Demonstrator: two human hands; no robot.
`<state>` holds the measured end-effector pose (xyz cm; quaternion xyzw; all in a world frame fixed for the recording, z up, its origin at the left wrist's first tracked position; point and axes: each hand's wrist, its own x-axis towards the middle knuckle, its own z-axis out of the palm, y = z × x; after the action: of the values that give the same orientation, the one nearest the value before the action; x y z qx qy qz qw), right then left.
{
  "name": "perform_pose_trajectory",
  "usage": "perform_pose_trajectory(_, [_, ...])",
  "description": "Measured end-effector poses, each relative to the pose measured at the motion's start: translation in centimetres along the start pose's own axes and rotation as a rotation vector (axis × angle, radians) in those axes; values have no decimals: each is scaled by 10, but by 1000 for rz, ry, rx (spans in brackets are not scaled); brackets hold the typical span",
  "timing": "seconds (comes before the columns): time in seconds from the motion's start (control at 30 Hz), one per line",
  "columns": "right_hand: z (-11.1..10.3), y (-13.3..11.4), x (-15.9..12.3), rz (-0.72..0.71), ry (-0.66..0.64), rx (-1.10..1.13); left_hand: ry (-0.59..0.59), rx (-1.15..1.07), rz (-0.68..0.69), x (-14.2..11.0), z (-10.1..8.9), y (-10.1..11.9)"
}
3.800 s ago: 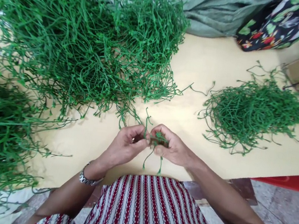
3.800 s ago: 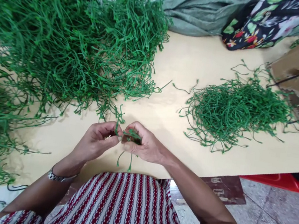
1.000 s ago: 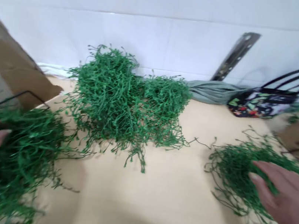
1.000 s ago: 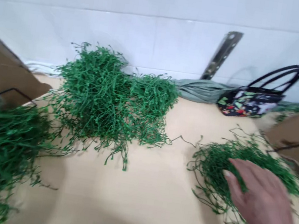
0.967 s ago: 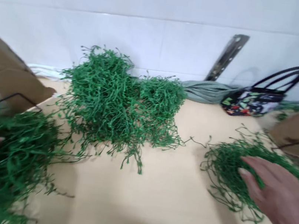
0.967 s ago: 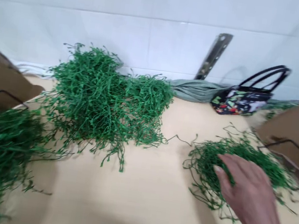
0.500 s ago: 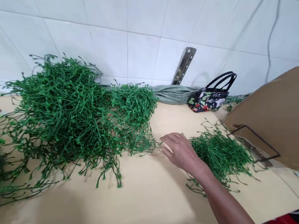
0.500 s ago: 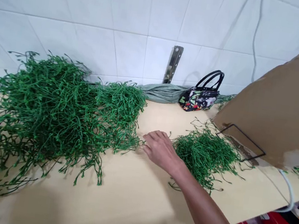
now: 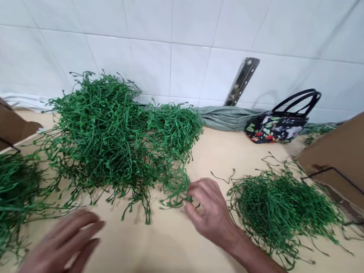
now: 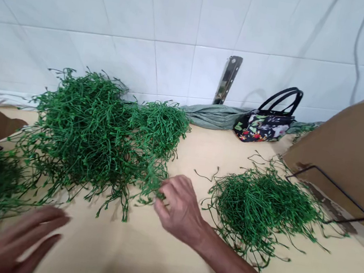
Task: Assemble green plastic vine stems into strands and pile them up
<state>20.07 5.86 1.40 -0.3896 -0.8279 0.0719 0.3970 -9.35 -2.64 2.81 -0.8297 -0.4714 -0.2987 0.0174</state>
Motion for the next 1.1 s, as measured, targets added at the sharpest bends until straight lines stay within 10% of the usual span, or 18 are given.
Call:
perform_pose_trajectory(0.2, [0, -15, -17, -175, -46, 364, -224, 22, 40, 49, 76, 37])
perform_pose_trajectory(0.37, [-2, -19, -26, -174, -111, 604, -428, 62, 79, 78, 98, 25])
perform_pose_trajectory(0.73, [-45, -33, -57, 433, 262, 1052, -395, 131, 26, 62, 97, 3])
perform_pose_trajectory(0.9, [-18, -39, -71, 786, 591, 986, -247, -17, 108, 63, 88, 7])
perform_pose_trajectory(1.1, [17, -51, -69, 874, 603, 779, -90, -522, 153, 55, 49, 57])
